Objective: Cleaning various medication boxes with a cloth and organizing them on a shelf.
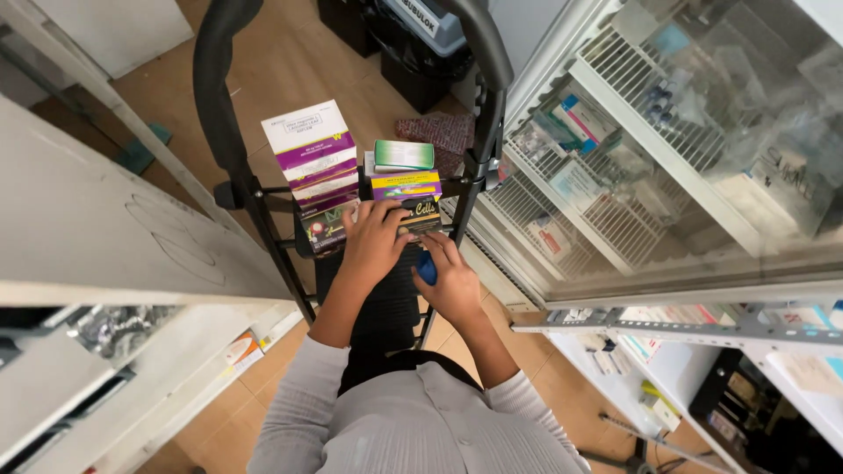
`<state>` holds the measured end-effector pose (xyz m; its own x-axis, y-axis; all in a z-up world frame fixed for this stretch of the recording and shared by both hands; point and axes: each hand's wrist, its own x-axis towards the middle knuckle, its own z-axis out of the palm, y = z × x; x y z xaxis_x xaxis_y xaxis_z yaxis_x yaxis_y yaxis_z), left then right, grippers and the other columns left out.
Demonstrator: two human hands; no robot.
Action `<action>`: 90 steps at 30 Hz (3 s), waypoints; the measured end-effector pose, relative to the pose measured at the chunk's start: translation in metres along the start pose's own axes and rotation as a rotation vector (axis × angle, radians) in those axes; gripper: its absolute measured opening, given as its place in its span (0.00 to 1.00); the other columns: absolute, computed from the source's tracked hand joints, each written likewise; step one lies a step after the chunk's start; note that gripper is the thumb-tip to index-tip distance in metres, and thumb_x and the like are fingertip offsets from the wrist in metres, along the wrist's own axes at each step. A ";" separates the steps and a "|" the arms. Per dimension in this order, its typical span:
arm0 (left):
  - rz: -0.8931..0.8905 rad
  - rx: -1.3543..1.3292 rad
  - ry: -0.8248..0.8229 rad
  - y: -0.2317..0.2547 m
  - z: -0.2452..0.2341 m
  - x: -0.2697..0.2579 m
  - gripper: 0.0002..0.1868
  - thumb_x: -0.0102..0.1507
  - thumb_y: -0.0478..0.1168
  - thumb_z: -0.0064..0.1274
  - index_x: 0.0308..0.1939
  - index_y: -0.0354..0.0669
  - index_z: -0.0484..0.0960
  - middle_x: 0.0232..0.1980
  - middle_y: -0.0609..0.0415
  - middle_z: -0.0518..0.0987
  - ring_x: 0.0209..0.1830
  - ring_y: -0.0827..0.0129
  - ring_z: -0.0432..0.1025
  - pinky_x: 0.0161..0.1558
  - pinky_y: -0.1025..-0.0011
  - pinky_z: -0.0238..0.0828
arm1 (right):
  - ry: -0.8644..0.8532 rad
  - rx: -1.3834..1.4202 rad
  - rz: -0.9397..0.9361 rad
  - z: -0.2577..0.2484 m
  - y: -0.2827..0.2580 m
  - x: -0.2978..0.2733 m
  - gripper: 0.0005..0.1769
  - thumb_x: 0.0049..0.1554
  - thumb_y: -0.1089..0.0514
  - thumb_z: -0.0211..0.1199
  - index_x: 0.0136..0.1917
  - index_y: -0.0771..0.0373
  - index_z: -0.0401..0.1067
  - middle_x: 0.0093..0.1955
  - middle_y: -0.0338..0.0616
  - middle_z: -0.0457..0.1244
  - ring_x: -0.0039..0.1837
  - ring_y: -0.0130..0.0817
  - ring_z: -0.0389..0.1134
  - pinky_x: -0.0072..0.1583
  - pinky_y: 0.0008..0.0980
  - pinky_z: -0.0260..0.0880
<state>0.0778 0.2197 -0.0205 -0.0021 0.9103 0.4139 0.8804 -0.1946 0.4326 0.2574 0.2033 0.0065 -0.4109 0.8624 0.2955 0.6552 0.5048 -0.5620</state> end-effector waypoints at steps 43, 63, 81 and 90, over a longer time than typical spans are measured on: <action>0.360 0.095 -0.253 -0.008 -0.003 0.044 0.19 0.52 0.44 0.68 0.36 0.32 0.83 0.38 0.43 0.80 0.43 0.53 0.76 0.54 0.60 0.66 | 0.011 -0.234 0.059 -0.002 -0.027 -0.004 0.30 0.49 0.52 0.73 0.64 0.54 0.71 0.64 0.38 0.64 0.56 0.45 0.70 0.56 0.41 0.73; 0.526 0.049 -0.235 -0.024 0.006 0.046 0.12 0.51 0.41 0.63 0.26 0.33 0.83 0.30 0.45 0.80 0.31 0.53 0.77 0.35 0.62 0.77 | -0.067 -0.160 -0.002 -0.009 -0.011 -0.003 0.31 0.52 0.51 0.72 0.66 0.58 0.70 0.66 0.40 0.63 0.60 0.44 0.70 0.56 0.39 0.73; 0.457 -0.146 -0.270 -0.016 -0.023 0.055 0.23 0.57 0.34 0.57 0.58 0.38 0.80 0.32 0.44 0.82 0.31 0.52 0.79 0.31 0.60 0.77 | -0.068 -0.147 -0.011 -0.012 -0.011 0.009 0.30 0.51 0.53 0.72 0.65 0.58 0.70 0.67 0.42 0.61 0.63 0.48 0.68 0.58 0.42 0.73; 0.332 -0.300 -0.339 -0.021 -0.024 0.058 0.26 0.61 0.36 0.62 0.62 0.45 0.74 0.37 0.45 0.83 0.34 0.49 0.79 0.35 0.56 0.76 | -0.107 -0.227 0.067 -0.009 -0.018 0.010 0.30 0.48 0.55 0.72 0.63 0.55 0.69 0.71 0.42 0.60 0.61 0.47 0.69 0.53 0.44 0.74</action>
<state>0.0477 0.2681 0.0141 0.4487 0.8392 0.3072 0.6344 -0.5413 0.5519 0.2469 0.2029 0.0265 -0.4189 0.8913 0.1734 0.8036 0.4528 -0.3862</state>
